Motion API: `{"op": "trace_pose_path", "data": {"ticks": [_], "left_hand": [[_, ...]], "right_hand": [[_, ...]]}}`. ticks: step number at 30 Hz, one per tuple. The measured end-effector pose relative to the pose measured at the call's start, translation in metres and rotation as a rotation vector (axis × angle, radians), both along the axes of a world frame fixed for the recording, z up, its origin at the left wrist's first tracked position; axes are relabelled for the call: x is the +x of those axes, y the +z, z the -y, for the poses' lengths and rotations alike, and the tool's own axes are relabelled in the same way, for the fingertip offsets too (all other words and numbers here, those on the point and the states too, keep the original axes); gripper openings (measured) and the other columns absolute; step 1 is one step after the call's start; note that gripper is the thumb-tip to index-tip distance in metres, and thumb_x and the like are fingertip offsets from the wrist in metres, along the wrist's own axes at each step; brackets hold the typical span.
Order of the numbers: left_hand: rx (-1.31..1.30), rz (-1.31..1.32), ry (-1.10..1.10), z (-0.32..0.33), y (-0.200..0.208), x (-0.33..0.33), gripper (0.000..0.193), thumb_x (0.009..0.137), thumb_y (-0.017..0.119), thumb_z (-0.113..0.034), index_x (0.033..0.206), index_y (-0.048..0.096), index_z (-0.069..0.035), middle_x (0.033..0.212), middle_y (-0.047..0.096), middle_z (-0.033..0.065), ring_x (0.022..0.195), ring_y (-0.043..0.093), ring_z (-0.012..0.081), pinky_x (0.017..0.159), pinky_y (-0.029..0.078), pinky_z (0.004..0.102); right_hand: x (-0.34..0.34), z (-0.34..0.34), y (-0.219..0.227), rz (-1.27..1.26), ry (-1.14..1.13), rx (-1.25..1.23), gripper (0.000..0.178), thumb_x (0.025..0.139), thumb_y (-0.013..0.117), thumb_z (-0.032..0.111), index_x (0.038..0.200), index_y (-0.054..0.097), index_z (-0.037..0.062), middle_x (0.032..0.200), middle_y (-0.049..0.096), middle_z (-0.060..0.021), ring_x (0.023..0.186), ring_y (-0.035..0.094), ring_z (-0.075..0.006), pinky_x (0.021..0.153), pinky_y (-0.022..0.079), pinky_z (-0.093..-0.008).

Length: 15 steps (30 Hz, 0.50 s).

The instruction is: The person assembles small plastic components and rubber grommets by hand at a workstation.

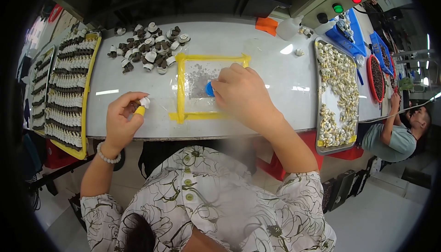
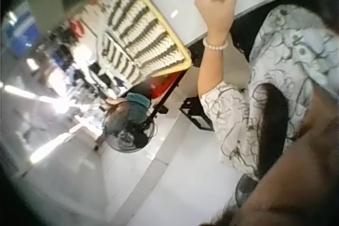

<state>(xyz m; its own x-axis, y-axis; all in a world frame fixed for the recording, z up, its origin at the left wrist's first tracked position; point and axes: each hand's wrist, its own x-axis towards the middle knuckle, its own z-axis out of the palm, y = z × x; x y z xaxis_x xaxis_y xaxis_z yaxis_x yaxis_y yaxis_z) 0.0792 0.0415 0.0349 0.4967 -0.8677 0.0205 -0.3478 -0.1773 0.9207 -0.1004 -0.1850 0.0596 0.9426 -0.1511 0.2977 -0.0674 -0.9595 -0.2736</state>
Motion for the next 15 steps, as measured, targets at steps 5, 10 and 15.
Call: {"op": "trace_pose_path", "data": {"ticks": [5, 10, 15], "left_hand": [[-0.206, -0.640, 0.118, 0.016, -0.008, -0.032, 0.024, 0.081, 0.048, 0.002, 0.105, 0.054, 0.004, 0.086, 0.060, 0.0092, 0.068, 0.056, 0.0102, 0.059, 0.047, 0.0205], [-0.363, -0.935, 0.098, 0.029, -0.016, -0.049, 0.023, 0.091, 0.044, -0.005, 0.112, 0.051, 0.003, 0.085, 0.061, 0.0124, 0.064, 0.056, 0.0107, 0.058, 0.046, 0.0195], [-0.348, -1.038, 0.073, 0.039, -0.019, -0.060, 0.023, 0.093, 0.051, -0.009, 0.113, 0.051, 0.002, 0.093, 0.063, 0.0157, 0.070, 0.060, 0.0141, 0.062, 0.050, 0.0227]], "right_hand": [[0.002, 0.000, -0.001, -0.052, 0.004, -0.026, 0.016, 0.065, 0.069, 0.002, 0.081, 0.069, 0.0020, 0.076, 0.060, -0.0061, 0.072, 0.057, -0.0211, 0.065, 0.049, -0.0326], [-0.008, -0.002, -0.010, 0.083, -0.088, 0.282, 0.019, 0.071, 0.069, 0.003, 0.090, 0.069, 0.0016, 0.084, 0.063, -0.0086, 0.075, 0.058, -0.0198, 0.067, 0.047, -0.0299], [-0.015, -0.010, -0.013, 0.107, -0.145, 0.676, 0.021, 0.077, 0.067, 0.004, 0.098, 0.067, 0.0004, 0.092, 0.065, -0.0084, 0.080, 0.057, -0.0160, 0.071, 0.045, -0.0273]]}}
